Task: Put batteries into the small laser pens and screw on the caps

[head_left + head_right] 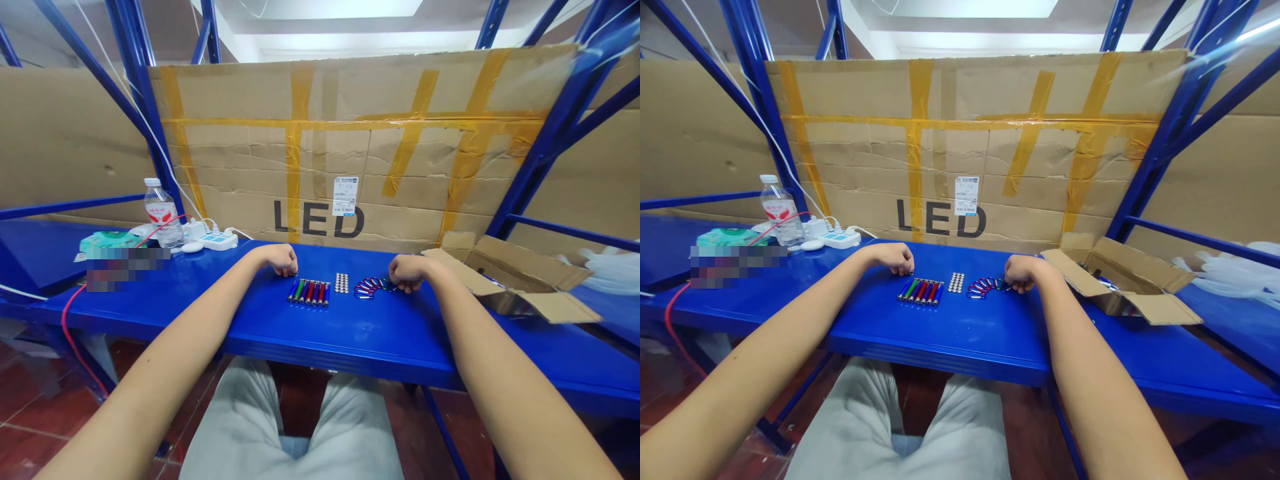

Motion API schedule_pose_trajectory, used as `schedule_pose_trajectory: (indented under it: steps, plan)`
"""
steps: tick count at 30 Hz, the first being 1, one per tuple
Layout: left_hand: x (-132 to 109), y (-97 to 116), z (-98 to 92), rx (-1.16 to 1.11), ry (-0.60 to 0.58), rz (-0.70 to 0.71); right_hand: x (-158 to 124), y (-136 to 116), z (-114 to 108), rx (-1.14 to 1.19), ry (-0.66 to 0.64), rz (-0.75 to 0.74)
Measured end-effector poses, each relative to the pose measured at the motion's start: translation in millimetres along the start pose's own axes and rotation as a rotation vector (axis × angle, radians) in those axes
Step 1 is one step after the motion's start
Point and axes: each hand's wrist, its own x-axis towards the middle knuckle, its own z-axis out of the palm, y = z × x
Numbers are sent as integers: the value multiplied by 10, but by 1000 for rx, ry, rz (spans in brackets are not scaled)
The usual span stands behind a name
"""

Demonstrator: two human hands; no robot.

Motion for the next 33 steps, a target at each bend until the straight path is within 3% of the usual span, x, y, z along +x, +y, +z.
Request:
schedule_pose_trajectory:
  steps: [6,8,23,26,29,32,33]
  plan:
    - [-56,9,-26,1,-88,29,40,-9,-83,-104,331,-131]
    - [-73,21,-27,9,-113,47,61,-18,-93,-99,381,-175]
    - [-95,25,-29,-2,-161,73,71,-52,-66,-69,356,-203]
    - [-24,-26,-33,-38,-73,48,119,2,-75,-49,357,-203]
    - [99,-130,-18,-45,142,19,190,91,-65,-38,332,-155]
    - [224,-252,28,220,396,15,252,179,-29,-20,261,-56]
    - [256,-286,47,259,415,22,268,201,-15,-13,239,-27]
